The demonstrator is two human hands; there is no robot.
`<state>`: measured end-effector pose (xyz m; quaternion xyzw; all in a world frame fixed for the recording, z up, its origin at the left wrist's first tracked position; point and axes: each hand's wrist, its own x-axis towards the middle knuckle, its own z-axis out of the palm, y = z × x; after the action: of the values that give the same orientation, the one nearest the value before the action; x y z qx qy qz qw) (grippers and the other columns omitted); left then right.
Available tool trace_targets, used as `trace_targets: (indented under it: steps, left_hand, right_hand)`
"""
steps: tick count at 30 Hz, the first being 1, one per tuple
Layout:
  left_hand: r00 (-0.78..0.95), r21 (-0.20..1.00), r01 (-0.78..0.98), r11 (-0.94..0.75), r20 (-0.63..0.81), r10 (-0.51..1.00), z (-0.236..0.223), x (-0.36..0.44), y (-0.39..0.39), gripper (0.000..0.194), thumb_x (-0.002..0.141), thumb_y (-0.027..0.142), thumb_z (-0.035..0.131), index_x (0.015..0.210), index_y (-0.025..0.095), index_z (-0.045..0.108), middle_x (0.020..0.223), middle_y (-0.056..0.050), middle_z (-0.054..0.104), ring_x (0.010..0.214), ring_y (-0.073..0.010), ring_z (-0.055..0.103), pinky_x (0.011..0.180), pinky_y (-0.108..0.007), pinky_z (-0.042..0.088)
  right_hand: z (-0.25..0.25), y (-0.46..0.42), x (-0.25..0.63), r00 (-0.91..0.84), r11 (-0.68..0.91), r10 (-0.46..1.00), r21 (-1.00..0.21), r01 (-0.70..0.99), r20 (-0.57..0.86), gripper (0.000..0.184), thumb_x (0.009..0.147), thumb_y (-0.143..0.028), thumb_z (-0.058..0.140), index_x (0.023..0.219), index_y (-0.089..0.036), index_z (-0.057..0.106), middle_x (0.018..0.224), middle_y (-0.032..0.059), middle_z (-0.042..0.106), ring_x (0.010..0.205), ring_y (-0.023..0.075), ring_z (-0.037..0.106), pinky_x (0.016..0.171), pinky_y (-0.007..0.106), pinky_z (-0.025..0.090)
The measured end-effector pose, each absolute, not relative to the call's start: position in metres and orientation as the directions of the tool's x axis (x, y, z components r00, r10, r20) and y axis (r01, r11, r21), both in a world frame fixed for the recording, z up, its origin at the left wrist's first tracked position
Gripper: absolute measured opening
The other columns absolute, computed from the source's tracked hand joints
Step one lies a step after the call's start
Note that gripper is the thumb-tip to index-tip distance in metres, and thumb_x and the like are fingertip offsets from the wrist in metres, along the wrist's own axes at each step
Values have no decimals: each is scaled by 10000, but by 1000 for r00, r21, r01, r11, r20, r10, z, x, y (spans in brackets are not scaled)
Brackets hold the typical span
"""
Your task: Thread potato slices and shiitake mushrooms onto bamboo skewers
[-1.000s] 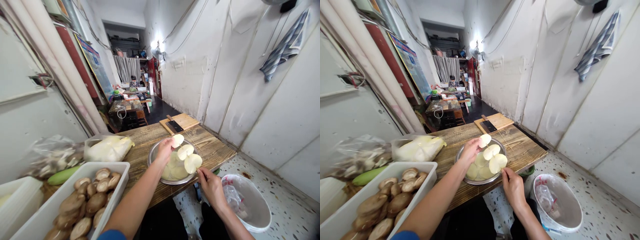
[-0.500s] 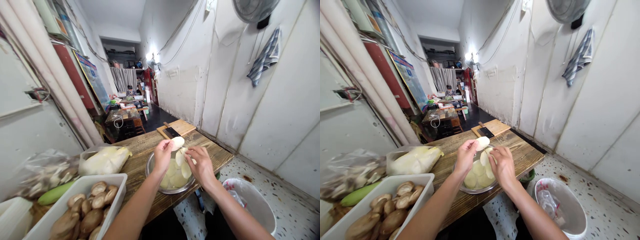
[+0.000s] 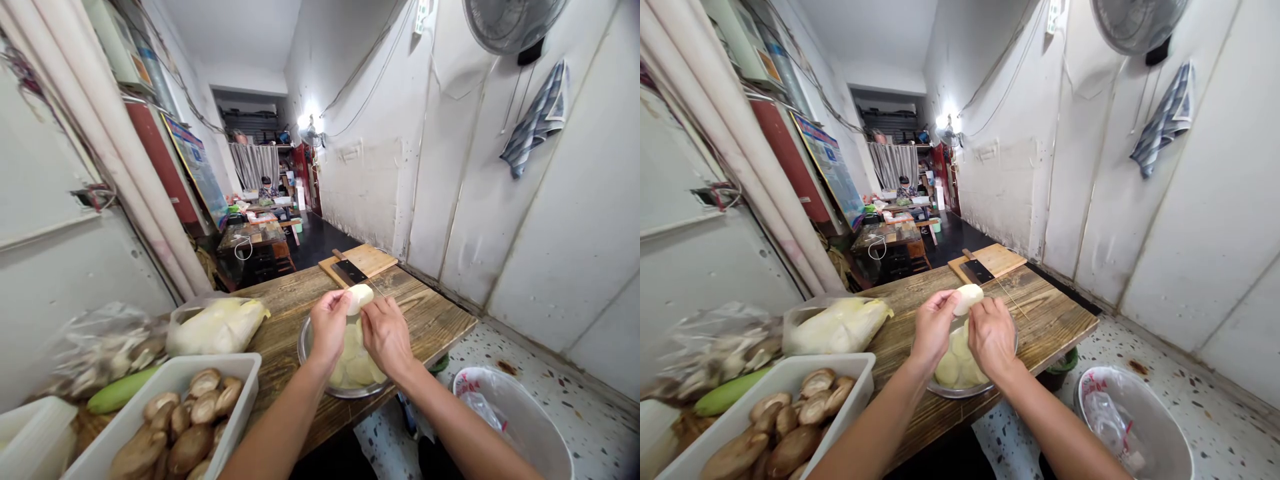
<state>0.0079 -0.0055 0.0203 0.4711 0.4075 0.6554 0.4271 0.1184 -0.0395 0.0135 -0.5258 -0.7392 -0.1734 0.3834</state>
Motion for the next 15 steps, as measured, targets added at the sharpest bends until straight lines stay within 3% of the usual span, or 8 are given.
trace_targets:
  steps: [5, 15]
  left_hand:
    - [-202, 929, 61, -364, 369, 907, 11, 10, 0, 157, 736, 321, 638, 747, 165, 658, 728, -30, 667, 674, -147, 578, 653, -250, 436]
    - [-171, 773, 392, -500, 595, 785, 5, 16, 0, 106, 794, 248, 558, 775, 211, 656, 813, -64, 664, 787, -201, 569, 789, -317, 413]
  right_hand:
    - [15, -40, 118, -186, 319, 683, -59, 946, 706, 249, 866, -148, 440, 655, -168, 572, 675, 71, 555, 688, 203, 449, 681, 313, 341]
    - [7, -30, 118, -212, 361, 732, -105, 926, 648, 192, 784, -101, 486, 623, -166, 569, 629, 68, 594, 612, 182, 505, 646, 287, 356]
